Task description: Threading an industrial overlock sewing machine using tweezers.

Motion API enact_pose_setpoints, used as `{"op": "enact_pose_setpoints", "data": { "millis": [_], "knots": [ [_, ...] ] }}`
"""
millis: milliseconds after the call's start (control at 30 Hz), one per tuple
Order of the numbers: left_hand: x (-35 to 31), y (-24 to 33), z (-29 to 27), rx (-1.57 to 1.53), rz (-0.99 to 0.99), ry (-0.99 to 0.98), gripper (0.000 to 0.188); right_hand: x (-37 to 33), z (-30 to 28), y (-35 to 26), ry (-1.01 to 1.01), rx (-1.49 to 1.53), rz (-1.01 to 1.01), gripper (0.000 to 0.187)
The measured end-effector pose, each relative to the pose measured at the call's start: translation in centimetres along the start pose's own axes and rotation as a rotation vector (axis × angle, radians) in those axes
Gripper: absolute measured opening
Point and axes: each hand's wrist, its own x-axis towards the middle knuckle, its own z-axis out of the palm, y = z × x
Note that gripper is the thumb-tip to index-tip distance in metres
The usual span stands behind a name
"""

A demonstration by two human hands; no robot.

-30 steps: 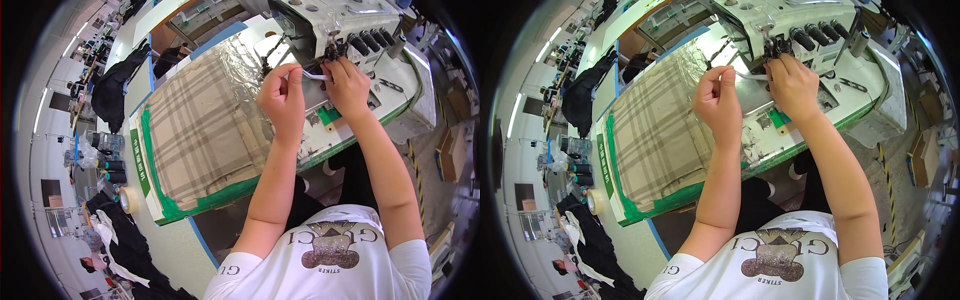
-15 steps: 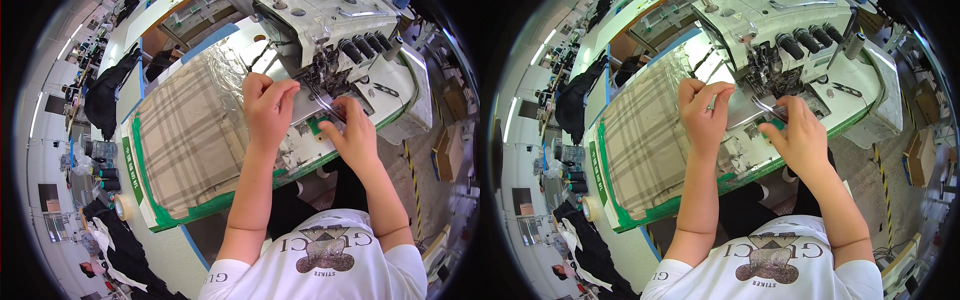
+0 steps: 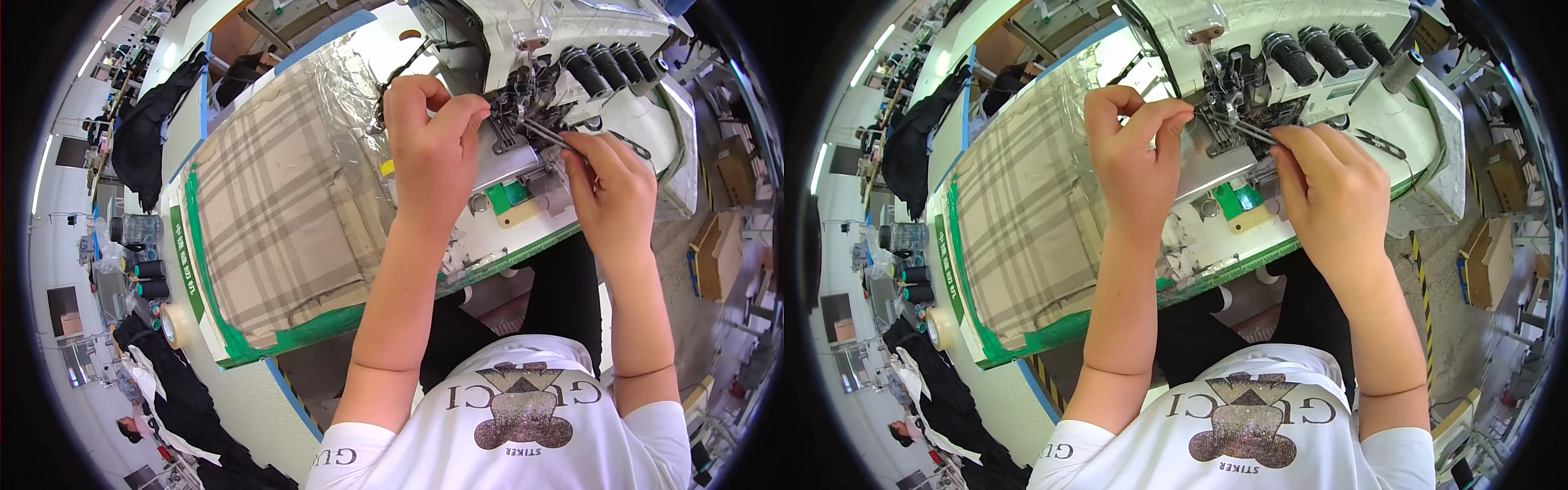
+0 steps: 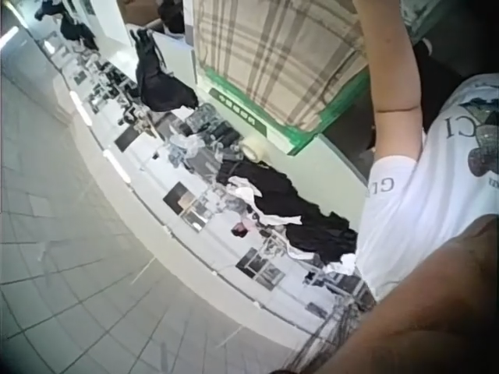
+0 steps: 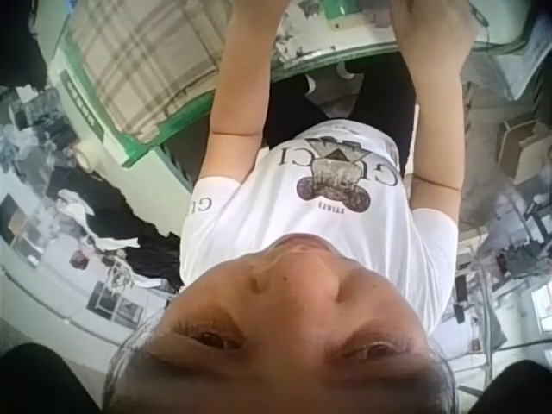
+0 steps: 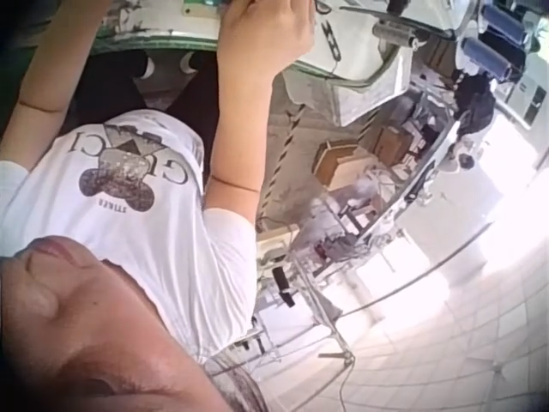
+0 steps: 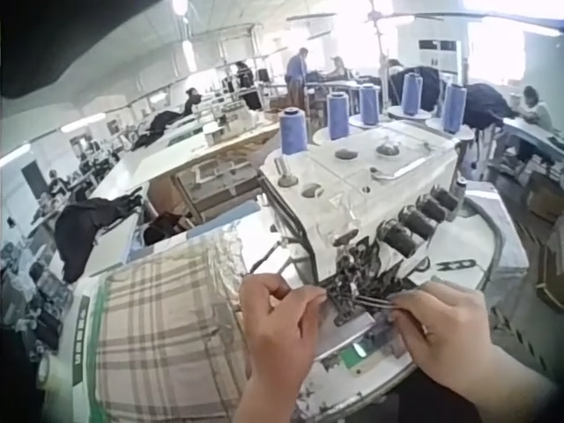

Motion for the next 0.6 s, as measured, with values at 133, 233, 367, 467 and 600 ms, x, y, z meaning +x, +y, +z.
{"op": "enact_pose_setpoints", "data": {
  "millis": [133, 233, 367, 467, 600],
  "knots": [
    [-0.1, 0.2, 0.2, 0.019, -0.003, -0.002, 0.019, 0.7, 0.0, 0.2, 0.012, -0.091, -0.075, 0.011],
    [-0.2, 0.3, 0.3, 0.081, 0.048, 0.01, 0.019, 0.8, 0.0, 0.4, 0.021, -0.091, -0.061, 0.01],
    [-0.1, 0.3, 0.5, 0.179, 0.103, 0.048, 0.02, 0.3, 0.0, 0.6, 0.018, -0.063, -0.01, 0.01],
    [-0.1, 0.3, 0.5, 0.197, 0.119, 0.052, 0.02, -0.1, 0.1, 0.8, 0.021, -0.044, 0.003, 0.01],
    [-0.2, 0.3, 0.5, 0.222, 0.135, 0.056, 0.021, -0.4, 0.2, 1.0, 0.006, -0.025, 0.014, 0.01]
  ]
}}
